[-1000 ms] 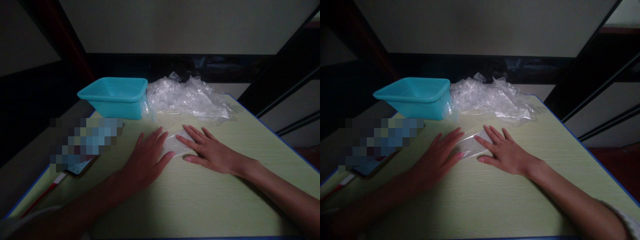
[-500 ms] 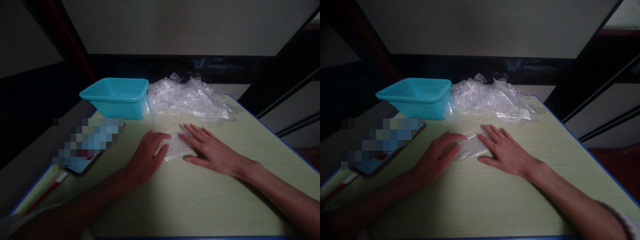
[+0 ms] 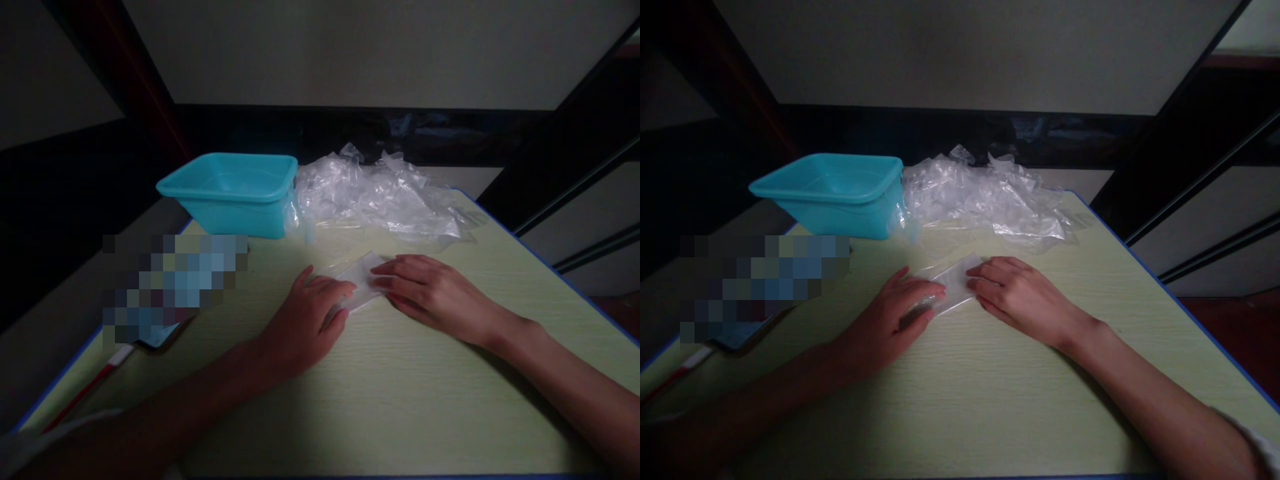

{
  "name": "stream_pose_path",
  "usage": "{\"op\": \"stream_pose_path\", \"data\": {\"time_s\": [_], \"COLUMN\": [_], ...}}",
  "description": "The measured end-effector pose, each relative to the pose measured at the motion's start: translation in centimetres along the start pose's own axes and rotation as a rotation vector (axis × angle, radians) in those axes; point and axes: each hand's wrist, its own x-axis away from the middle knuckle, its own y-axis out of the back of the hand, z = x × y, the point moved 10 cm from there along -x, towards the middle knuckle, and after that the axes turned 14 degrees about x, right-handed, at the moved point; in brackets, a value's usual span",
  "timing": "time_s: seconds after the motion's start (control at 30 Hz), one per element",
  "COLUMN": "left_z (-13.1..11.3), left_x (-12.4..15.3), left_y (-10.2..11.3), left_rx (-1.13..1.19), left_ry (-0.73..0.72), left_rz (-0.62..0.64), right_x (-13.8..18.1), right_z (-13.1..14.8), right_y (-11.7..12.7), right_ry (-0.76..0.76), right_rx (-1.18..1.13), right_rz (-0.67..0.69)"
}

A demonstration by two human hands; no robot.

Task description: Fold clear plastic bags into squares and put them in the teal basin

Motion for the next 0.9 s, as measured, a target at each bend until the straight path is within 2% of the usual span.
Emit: {"op": "stream_pose_path", "data": {"time_s": [0.33, 0.53, 0.9], "left_z": [0.0, -0.1, -0.1], "left_x": [-0.1, 0.0, -0.1], "left_y": [0.1, 0.3, 0.3], "left_rx": [-0.008, -0.009, -0.071], "left_ry": [0.005, -0.019, 0.009], "left_rz": [-0.016, -0.044, -0.019], "right_x": [0.0, 0.0, 0.1], "right_z": [-1.2, -1.3, -1.6], "right_y": [-0.2, -0.4, 0.0], "right_ry": [-0.083, -0.089, -0.120], "right_rx": [0.091, 0.080, 0.046], "right_rz": [-0.023, -0.025, -0.056]}}
